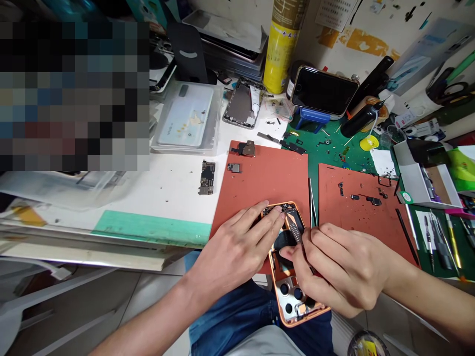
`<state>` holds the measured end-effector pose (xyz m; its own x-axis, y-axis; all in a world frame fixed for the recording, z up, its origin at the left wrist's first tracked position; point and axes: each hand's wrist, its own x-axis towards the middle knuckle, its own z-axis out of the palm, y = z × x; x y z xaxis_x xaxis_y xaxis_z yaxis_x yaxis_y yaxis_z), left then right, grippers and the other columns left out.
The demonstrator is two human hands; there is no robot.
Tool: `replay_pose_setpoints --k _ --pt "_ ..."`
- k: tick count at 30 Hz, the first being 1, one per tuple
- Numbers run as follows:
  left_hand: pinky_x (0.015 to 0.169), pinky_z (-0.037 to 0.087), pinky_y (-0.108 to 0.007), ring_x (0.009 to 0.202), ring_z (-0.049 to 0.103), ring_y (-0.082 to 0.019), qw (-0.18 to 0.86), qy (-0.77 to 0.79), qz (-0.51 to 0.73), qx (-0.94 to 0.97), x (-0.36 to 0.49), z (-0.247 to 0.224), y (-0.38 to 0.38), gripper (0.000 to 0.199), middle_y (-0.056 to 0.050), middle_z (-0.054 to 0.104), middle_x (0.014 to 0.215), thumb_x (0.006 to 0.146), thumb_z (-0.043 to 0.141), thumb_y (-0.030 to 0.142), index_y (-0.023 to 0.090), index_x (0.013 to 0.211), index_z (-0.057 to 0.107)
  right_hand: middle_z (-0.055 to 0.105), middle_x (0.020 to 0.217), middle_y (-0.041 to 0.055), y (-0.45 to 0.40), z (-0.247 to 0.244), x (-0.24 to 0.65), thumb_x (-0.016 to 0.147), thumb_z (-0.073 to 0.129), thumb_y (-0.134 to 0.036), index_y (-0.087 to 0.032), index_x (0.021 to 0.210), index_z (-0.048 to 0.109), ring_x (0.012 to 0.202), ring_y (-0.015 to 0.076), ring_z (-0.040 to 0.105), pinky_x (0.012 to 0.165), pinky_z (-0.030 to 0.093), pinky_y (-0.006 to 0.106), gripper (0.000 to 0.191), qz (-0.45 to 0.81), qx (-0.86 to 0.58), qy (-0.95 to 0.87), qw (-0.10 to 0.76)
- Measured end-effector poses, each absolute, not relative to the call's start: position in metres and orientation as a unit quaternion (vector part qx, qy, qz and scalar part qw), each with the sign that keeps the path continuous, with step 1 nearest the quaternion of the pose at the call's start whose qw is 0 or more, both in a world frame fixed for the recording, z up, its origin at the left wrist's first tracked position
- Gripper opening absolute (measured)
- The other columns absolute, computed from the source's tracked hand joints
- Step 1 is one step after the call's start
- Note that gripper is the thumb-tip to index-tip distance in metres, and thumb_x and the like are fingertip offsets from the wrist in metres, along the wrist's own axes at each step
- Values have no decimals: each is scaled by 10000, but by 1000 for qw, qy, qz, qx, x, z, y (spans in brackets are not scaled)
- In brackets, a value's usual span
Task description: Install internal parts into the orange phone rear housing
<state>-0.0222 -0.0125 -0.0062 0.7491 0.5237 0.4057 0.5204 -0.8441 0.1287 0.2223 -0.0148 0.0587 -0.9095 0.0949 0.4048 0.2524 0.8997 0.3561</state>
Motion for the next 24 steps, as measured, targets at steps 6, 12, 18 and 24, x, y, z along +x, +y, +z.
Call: replay_pose_setpoints --k 6,12,18,24 --pt "998 687 -507 1314 704 -372 5 283 229 931 -23 -7 -12 426 -154 740 1443 1036 495 10 34 1416 685 802 801 90 -15 59 225 969 640 -206 -118 963 770 748 244 743 686 564 393 157 -185 -106 -961 174" --pt "995 683 -507 1319 699 -379 4 281 227 933 -22 -7 -11 402 -158 739 1445 1049 523 47 37 1416 689 683 607 7 -15 55 222 887 816 -172 -163 829 730 576 185 623 533 458 352 104 -201 -92 -957 190" --pt "999 672 -502 1321 696 -375 6 282 222 933 -23 -7 -12 415 -150 738 1450 1041 525 37 39 1424 686 745 701 45 -16 57 224 924 741 -240 -177 854 737 678 215 677 625 508 368 94 -200 -98 -959 176" --pt "1005 665 -497 1327 694 -368 2 283 220 934 -24 -8 -13 417 -155 736 1452 1039 526 45 40 1426 683 726 705 61 -14 59 223 956 707 -237 -107 960 765 639 203 658 590 479 370 143 -183 -92 -965 163"
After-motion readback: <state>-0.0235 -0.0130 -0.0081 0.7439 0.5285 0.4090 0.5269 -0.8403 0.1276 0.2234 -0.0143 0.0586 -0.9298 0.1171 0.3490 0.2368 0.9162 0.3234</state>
